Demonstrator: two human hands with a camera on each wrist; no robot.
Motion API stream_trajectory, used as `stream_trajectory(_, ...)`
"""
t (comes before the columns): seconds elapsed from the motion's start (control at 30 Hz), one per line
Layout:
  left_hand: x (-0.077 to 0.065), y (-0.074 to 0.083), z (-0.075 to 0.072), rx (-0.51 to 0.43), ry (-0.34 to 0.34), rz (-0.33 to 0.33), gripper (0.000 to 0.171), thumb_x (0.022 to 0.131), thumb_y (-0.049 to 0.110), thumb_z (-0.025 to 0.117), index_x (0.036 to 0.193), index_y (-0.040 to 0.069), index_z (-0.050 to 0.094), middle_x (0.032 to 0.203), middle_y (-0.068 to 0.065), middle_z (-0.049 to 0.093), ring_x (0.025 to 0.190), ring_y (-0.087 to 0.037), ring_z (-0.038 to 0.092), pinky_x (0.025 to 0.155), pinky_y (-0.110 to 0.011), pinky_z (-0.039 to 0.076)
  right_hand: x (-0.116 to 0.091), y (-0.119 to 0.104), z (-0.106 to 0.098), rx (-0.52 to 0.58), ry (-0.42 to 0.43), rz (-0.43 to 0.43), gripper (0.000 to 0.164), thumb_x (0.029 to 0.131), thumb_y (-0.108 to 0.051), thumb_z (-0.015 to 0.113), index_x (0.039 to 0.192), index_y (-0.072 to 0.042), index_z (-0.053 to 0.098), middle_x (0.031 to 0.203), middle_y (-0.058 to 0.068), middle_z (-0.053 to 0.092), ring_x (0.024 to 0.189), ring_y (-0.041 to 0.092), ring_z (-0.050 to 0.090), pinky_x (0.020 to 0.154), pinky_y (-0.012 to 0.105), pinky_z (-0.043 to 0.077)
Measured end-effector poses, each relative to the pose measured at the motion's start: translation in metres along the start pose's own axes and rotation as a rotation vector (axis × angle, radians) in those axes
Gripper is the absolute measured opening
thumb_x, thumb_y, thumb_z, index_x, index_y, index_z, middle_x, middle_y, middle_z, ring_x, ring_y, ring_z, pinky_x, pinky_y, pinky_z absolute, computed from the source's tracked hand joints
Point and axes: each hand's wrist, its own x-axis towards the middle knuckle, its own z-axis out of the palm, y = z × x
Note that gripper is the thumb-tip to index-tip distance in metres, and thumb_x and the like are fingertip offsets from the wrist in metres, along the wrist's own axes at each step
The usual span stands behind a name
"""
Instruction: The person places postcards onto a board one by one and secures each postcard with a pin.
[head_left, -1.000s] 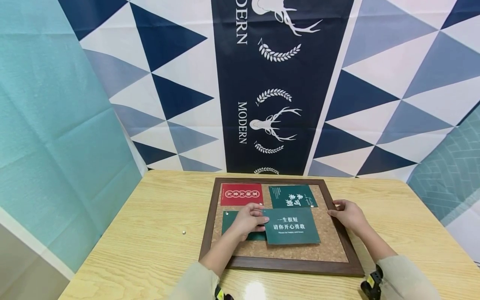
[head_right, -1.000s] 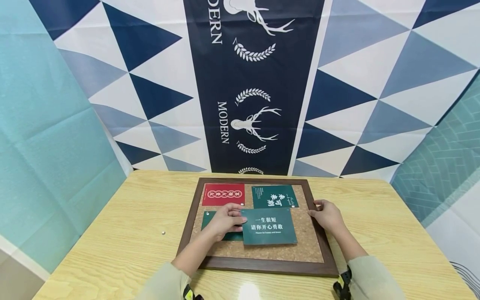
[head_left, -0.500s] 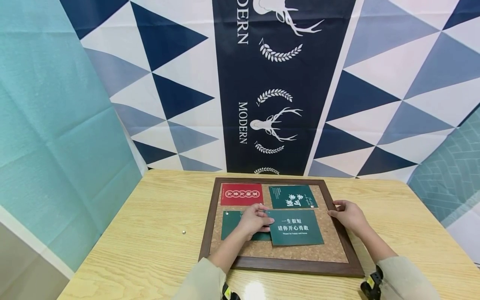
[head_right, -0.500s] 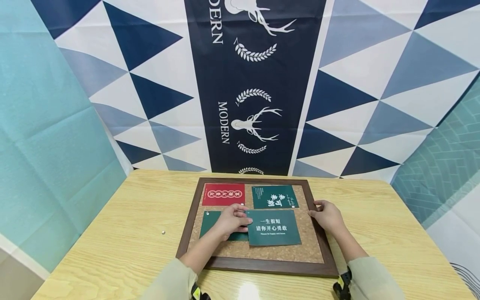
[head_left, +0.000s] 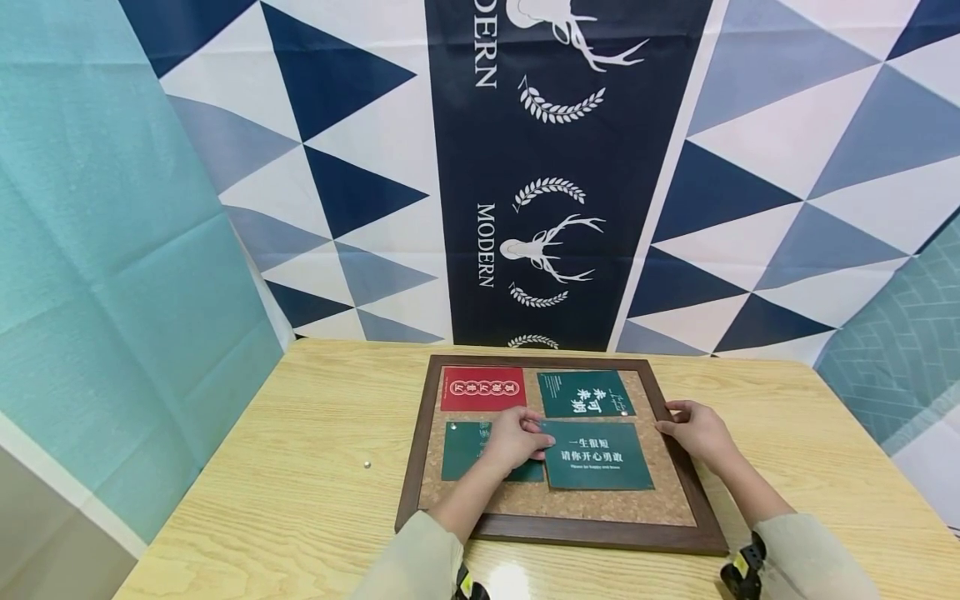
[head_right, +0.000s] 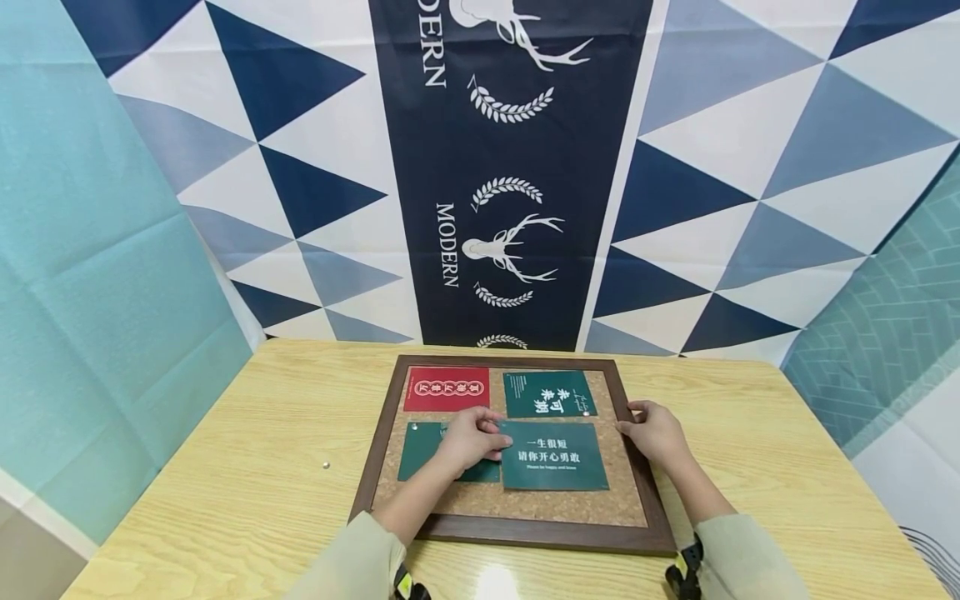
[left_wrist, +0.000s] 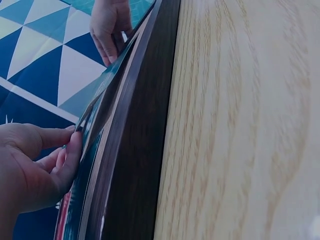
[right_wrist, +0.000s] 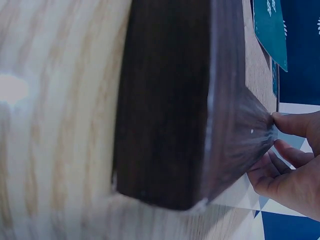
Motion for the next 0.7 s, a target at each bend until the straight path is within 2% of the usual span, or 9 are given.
stream_trajectory(0.33,0.002,0.004,0.008,0.070,0.026,-0.047,0.031,0.070,0.007,0.072,0.099,0.005,0.059,0.075,-0.003,0.052,0.047,-0.010,0.055,0.046,-0.023,0.050,0.001,0.001,0.001,-0.001,0.004,0.000,0.053,0.085,-0.020,0.056,0.124,0.011,0.039,0.105,0.029,0.050,0.085,0.030,0.055,0.060,0.030,0.047)
stream_trajectory(0.47,0.003,0.005,0.011,0.091,0.035,-0.055,0.030,0.070,0.007,0.072,0.097,0.003,0.059,0.074,-0.003,0.051,0.047,-0.011,0.056,0.046,-0.023,0.049,0.002,0.001,0.001,0.000,0.008,0.012,0.054,0.085,-0.021,0.056,0.124,0.011,0.039,0.105,0.029,0.049,0.084,0.031,0.054,0.061,0.032,0.047)
stream_trajectory(0.7,0.004,0.011,0.014,0.177,0.055,-0.038,0.026,0.070,0.006,0.072,0.093,0.003,0.059,0.071,-0.002,0.053,0.046,-0.012,0.057,0.044,-0.020,0.047,0.001,0.000,0.001,0.006,0.008,0.025,0.053,0.085,-0.021,0.056,0.124,0.011,0.039,0.104,0.027,0.049,0.082,0.029,0.053,0.060,0.031,0.046)
